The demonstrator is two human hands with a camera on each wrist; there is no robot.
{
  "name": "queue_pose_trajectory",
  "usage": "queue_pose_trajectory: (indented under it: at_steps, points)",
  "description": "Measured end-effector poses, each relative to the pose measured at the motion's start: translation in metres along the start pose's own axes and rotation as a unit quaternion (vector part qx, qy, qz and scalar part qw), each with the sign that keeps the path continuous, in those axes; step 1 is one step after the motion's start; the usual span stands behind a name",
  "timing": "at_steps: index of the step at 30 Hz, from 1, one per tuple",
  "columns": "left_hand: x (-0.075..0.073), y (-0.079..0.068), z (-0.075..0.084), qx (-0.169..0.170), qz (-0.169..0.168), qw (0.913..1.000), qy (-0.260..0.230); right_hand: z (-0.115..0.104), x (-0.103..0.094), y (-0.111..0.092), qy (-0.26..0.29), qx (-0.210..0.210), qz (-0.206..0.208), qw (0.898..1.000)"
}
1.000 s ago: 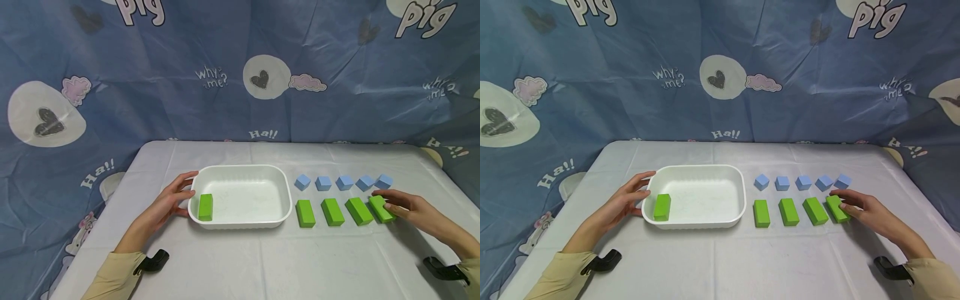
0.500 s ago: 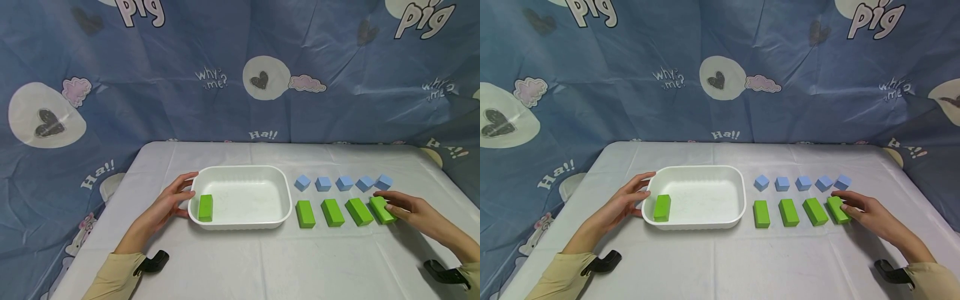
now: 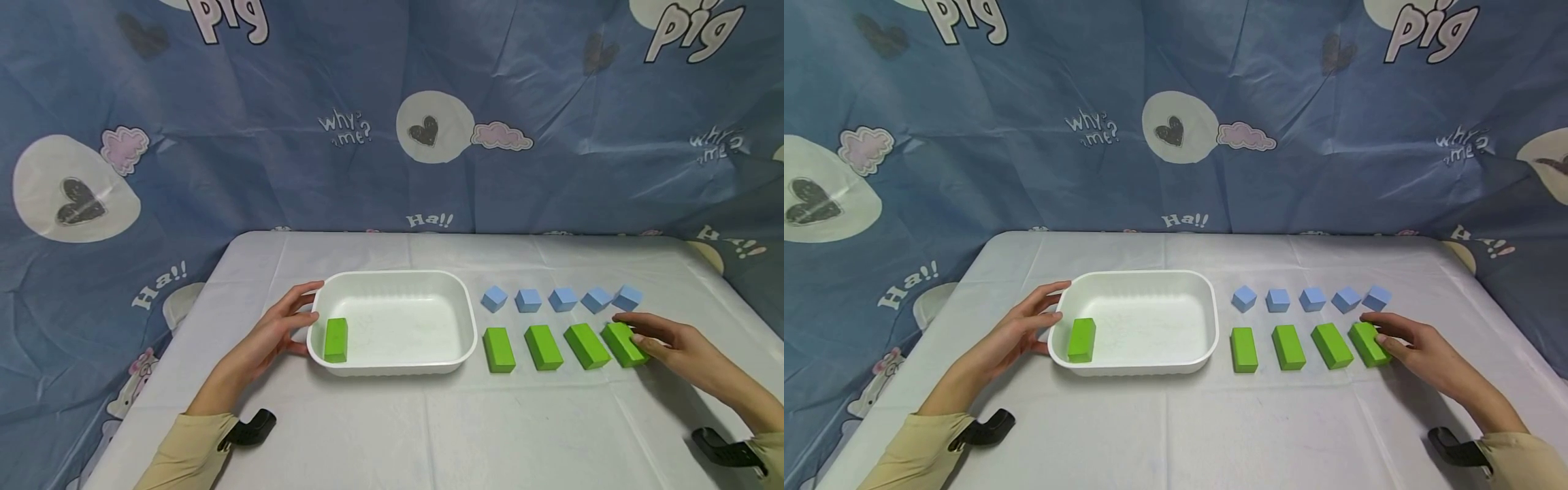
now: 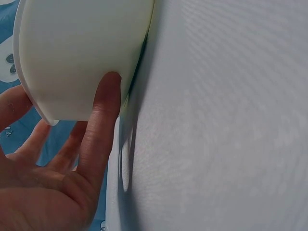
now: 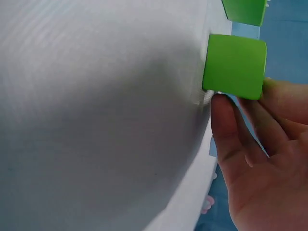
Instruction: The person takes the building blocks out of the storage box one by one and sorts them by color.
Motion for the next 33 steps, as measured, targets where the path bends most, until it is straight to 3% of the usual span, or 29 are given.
queue_pose_trajectory:
  at_steps: [12, 22, 27, 33]
  points:
    - [-0.001, 0.0, 0.0, 0.004, -0.002, 1.0, 0.002, -0.001, -0.001, -0.002, -0.007, -0.003, 0.013, 1.0]
    - [0.0, -0.001, 0.001, 0.006, -0.002, 1.0, 0.001, -0.01, -0.007, -0.003, -0.008, -0.01, 0.064, 0.998]
    - [0.0, -0.001, 0.001, 0.005, -0.003, 1.0, 0.0, -0.019, -0.005, -0.001, 0.011, -0.023, 0.096, 0.995]
    - [0.0, -0.001, 0.001, 0.006, -0.005, 1.0, -0.003, -0.029, -0.003, 0.003, 0.056, -0.039, 0.101, 0.993]
Point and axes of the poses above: each hand's wrist, its own y-axis towards the middle knuckle, its own x-axis out of the palm, z = x × y, the point moved 3 cm from there along y, towards the middle knuckle, and after that the axes turned 7 degrees about y, right-handed, at the moved point
